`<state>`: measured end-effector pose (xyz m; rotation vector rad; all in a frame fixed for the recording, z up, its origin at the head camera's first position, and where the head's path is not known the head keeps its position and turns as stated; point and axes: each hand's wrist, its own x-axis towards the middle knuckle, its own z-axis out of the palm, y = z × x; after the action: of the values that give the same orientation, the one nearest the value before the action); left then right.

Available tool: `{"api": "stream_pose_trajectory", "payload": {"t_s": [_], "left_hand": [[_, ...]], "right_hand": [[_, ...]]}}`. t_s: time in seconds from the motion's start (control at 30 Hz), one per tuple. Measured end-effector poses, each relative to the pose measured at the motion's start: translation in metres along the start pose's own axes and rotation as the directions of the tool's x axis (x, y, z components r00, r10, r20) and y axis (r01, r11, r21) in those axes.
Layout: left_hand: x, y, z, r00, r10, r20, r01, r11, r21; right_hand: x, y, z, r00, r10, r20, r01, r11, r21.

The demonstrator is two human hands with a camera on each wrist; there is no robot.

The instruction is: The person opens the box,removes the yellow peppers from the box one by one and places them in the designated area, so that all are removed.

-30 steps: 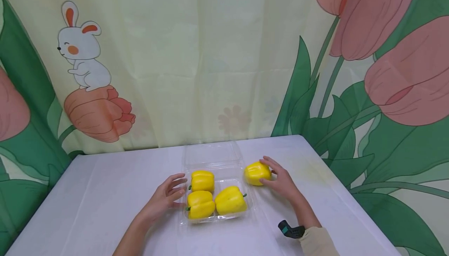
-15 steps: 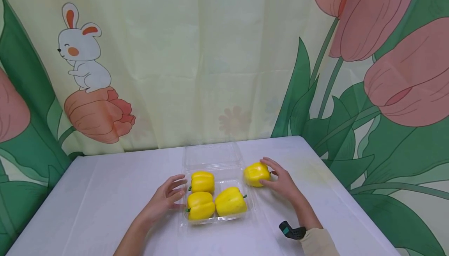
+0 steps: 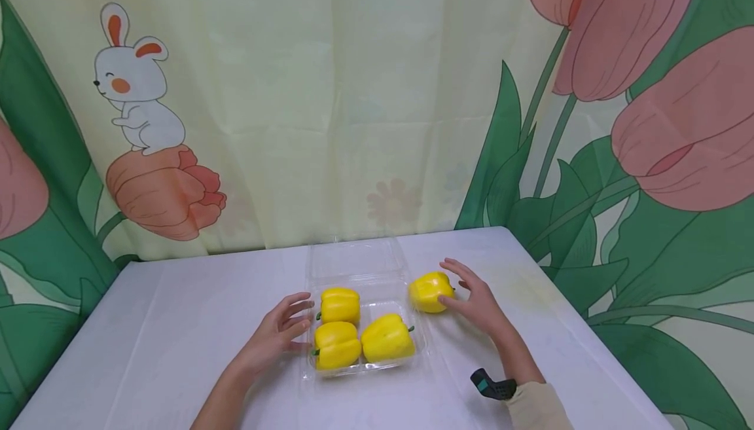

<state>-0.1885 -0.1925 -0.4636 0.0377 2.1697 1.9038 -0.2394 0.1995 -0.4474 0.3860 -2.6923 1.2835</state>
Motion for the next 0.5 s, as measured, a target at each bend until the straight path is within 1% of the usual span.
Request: {"api": "stream_pose_trajectory", "payload": {"t_s": [0.23,0.5], "left_hand": [[-0.001,0.002,0.0,0.999,0.008,0.032,-0.008,1.0,-0.027],[-0.001,-0.001,-0.001,1.0,0.01,0.023,-0.009,1.0,-0.025]], "right_hand": [[-0.002,-0.005,-0.003,1.0,-0.019,-0.006,0.018,1.0,-0.01],[-0.002,-0.016,-0.002,0.999,-0.033,0.008,0.033,0.999,-0.009]]}}
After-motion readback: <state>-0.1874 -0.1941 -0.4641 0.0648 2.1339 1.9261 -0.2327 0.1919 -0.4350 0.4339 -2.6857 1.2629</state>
